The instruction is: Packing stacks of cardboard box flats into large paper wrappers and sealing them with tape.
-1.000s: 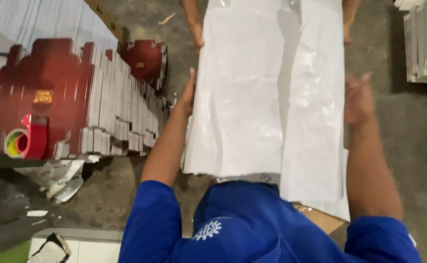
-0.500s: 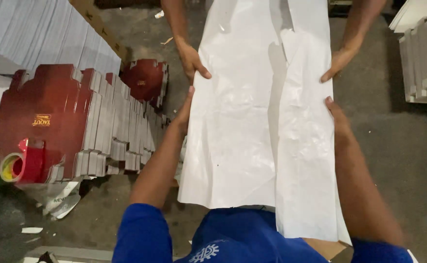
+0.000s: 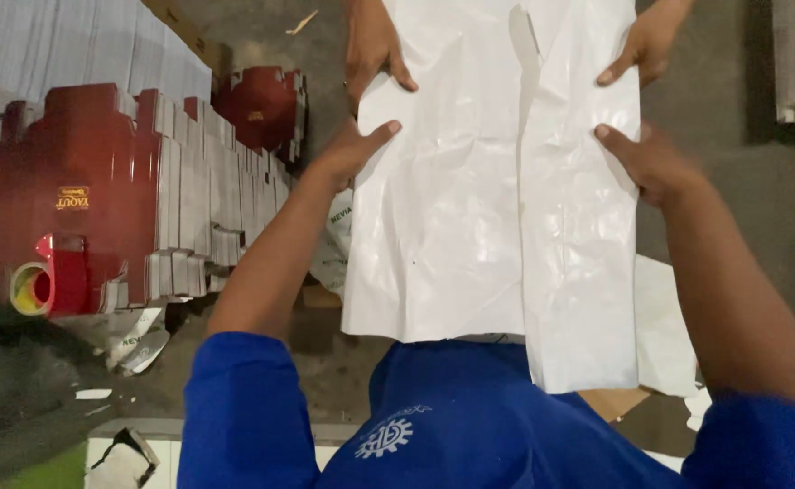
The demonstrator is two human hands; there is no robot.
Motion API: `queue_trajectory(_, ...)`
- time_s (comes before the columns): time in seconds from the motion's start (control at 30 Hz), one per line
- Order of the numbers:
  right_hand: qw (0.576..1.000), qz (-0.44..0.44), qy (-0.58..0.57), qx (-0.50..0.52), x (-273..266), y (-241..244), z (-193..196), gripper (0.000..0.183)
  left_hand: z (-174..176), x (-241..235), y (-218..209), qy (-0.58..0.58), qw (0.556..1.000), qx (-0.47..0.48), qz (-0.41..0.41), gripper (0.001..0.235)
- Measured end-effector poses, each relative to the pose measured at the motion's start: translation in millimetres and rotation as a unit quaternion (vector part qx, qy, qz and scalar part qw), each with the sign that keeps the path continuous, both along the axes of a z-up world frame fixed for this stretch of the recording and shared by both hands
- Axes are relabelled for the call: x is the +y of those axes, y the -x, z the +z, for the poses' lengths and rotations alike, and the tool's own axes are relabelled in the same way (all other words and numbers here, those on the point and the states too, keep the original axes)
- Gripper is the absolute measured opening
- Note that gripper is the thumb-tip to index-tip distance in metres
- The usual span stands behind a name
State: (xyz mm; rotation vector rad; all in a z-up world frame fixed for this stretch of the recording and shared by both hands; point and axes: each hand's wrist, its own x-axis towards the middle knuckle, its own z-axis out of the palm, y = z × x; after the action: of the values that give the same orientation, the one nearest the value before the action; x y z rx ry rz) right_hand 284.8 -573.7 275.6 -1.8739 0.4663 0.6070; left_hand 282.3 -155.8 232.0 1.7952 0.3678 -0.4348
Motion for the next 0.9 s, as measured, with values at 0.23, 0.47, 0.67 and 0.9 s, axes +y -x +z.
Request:
queue_trajectory(0.23, 0.960, 0.101, 0.224, -0.134, 7.8, 11.7, -12.6, 0.094, 19.7, -36.9, 19.6, -0.220, 0.975, -0.042, 0.001, 0.139)
queue_trajectory(0.47, 0.851, 0.146, 0.394, -0.314, 31.3, 28.8, -36.5, 0.066, 33.1, -78.6, 31.7, -0.503, 0.829, -0.134, -0.206, 0.110)
queue_trajectory(0.67, 0.827, 0.144, 0.421, -0.343, 54.5, 47.4, -13.8, 0.070, 40.9, -108.2, 30.4, -0.471, 0.787, -0.245, -0.313, 0.101)
queue_trajectory(0.9, 0.818, 0.202, 0.452, -0.294, 65.5, 52.4, -11.1, 0.090, 49.2, -124.7, 44.2, -0.448, 0.768, -0.284, -0.359, 0.097)
